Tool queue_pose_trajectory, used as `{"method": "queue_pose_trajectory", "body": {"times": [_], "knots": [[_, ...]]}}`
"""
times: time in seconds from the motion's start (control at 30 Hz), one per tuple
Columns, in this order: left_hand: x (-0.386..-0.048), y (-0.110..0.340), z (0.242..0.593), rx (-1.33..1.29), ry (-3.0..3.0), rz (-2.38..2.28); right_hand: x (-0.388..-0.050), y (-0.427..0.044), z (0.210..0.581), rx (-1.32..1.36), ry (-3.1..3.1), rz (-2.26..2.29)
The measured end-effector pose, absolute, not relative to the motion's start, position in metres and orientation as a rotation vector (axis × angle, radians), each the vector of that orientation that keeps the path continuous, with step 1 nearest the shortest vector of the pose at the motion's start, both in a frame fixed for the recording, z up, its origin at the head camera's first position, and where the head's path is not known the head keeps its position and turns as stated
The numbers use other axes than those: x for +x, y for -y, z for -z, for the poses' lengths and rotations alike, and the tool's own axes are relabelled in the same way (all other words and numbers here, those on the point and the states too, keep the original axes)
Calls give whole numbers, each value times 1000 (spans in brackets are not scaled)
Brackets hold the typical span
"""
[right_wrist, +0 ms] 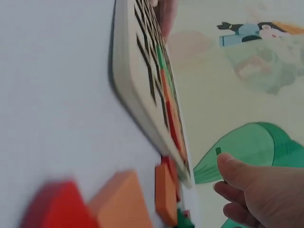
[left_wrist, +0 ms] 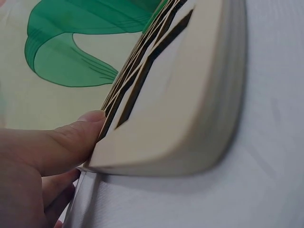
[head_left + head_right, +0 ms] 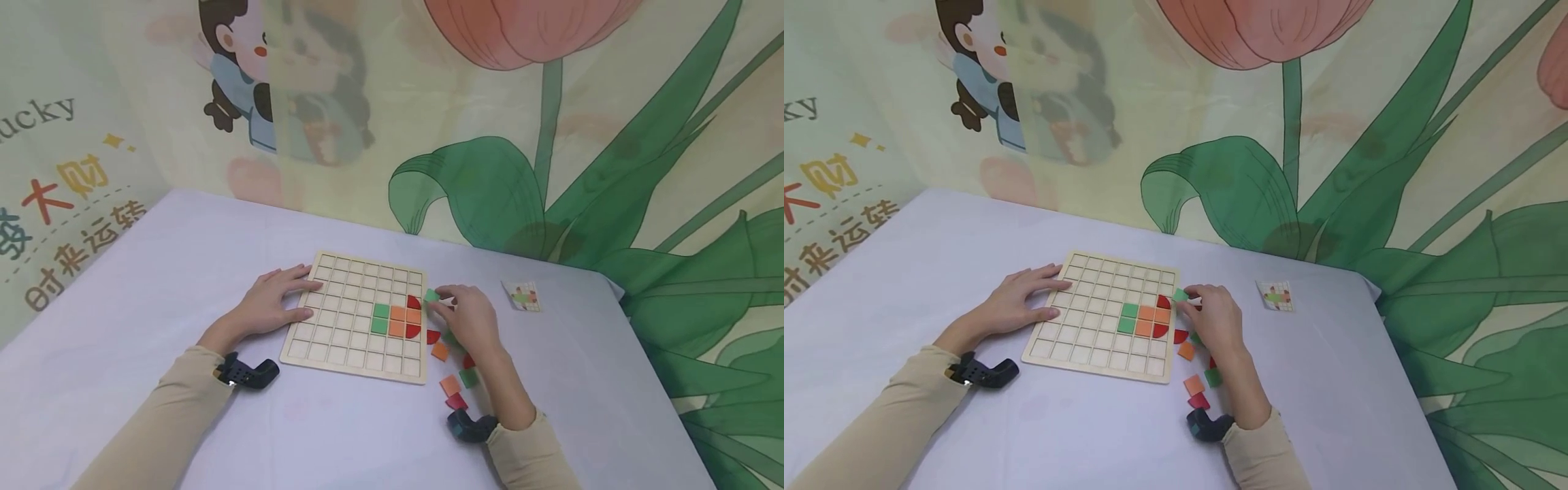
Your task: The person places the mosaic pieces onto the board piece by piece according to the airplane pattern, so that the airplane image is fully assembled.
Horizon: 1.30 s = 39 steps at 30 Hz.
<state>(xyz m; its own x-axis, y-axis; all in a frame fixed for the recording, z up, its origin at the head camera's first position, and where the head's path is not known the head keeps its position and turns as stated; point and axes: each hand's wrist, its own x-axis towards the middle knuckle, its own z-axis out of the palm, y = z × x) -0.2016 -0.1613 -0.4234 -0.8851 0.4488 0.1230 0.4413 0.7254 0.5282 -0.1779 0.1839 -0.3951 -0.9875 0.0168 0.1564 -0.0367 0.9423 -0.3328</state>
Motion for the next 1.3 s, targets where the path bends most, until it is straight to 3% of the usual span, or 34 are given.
{"method": "queue_pose_trajectory", "body": {"times": [0.57, 1.3], "knots": [[-202, 163, 423, 741, -2898, -895, -181, -102, 394, 335, 2973, -503], [-200, 162, 421, 744, -2903, -874, -179, -94, 403, 384, 2935, -433]]}}
